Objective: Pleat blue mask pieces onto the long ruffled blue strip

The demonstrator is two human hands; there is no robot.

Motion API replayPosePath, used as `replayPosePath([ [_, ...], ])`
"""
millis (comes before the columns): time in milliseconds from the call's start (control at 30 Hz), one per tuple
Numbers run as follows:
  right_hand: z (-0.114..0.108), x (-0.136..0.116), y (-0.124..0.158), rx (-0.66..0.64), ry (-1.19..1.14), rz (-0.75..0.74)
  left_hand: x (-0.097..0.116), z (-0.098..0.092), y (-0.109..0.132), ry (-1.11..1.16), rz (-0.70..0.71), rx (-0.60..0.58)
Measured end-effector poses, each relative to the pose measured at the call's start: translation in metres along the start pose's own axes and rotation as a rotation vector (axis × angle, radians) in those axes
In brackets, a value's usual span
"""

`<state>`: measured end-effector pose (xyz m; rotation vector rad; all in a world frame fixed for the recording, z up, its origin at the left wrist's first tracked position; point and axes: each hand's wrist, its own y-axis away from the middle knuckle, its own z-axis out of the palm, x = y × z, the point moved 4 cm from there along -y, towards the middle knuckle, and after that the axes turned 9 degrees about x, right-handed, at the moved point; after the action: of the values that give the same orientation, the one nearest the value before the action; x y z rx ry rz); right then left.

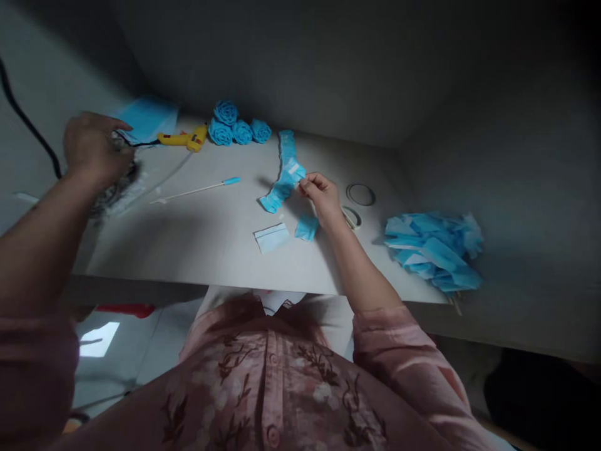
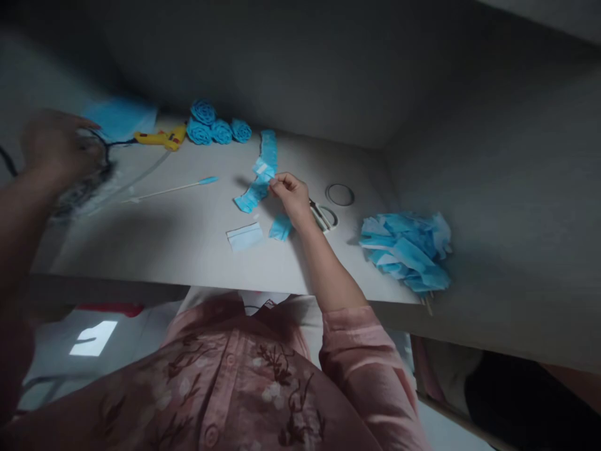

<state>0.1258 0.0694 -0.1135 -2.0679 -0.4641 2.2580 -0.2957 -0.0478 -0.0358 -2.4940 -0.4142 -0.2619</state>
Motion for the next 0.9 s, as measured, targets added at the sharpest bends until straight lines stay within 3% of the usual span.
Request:
replayPosePath([
  [67, 0.004, -0.002, 0.002, -0.024, -0.022, 0.004, 0.024, 0.002, 0.007, 0.132, -0.012, 0.108],
  [133, 0.008, -0.004, 0.004, -0.046, -0.038, 0.013, 0.065, 0.007, 0.018, 0.384, -0.020, 0.033],
  [267, 0.015, -0.009, 0.010, -0.075, -0.052, 0.032, 0.159, 0.026, 0.045, 0.803, -0.049, -0.262],
  [367, 0.019, -0.012, 0.014, -0.107, -0.037, 0.040, 0.200, 0.047, 0.057, 1.017, -0.097, -0.439],
  [567, 0.017, -0.015, 0.016, -0.167, -0.011, 0.108, 0.208, 0.075, 0.055, 1.194, -0.277, -0.472],
  [700, 0.012, -0.024, 0.016, -0.218, -0.018, 0.160, 0.209, 0.077, 0.053, 1.207, -0.254, -0.542],
  [900, 0.014, -0.031, 0.016, -0.192, 0.044, 0.090, 0.213, 0.082, 0.053, 1.143, -0.199, -0.572],
])
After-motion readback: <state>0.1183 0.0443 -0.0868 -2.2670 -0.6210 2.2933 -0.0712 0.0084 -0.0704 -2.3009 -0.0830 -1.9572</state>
